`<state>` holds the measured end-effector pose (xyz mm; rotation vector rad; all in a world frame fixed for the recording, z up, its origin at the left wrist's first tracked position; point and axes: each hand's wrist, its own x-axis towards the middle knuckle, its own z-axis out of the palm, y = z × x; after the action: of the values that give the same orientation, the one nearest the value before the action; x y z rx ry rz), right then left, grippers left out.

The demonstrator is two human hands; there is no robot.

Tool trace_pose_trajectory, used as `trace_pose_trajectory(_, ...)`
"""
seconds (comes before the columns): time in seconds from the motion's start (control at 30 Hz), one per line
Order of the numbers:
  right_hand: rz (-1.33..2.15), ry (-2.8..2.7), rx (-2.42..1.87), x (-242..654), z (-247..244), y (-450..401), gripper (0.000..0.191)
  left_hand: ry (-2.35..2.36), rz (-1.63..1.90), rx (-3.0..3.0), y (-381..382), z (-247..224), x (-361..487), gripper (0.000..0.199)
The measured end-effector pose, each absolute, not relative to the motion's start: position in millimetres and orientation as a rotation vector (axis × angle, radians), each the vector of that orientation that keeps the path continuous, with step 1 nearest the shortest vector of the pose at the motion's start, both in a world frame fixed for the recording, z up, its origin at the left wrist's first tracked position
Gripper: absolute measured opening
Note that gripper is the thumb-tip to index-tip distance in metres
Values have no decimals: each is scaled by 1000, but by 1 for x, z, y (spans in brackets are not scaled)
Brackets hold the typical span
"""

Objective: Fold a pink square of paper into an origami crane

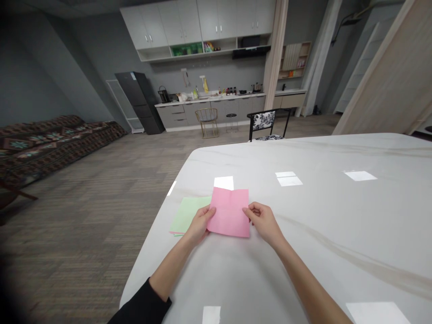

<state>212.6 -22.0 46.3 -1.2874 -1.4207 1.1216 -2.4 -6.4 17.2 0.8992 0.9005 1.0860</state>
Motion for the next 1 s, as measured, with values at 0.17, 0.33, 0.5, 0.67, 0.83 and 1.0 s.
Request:
trace_pose_trajectory(0.17,1144,-1403,-1315,218,31,-16,42,942,1076,919,-6,22,-7,43)
trace_pose_trajectory(0.33,1264,-1305,-1306,220,33,-17,40,863,1041,877,-11,29,-4,43)
trace_pose_trajectory(0.5,1451,-1330,-1118,220,48,-25,46,822,964,954,-14,33,-5,41)
trace_pose_trajectory(0.67,1464,-1333,-1062,220,51,-26,44,906,1000,1027,-13,33,-6,40)
trace_pose_trajectory(0.83,1434,-1438,-1082,229,54,-25,24,941,1018,1147,-11,37,-13,22)
trace_pose_trajectory(1.0,1478,-1575,-976,239,61,-27,35,798,947,1187,-11,43,-24,33)
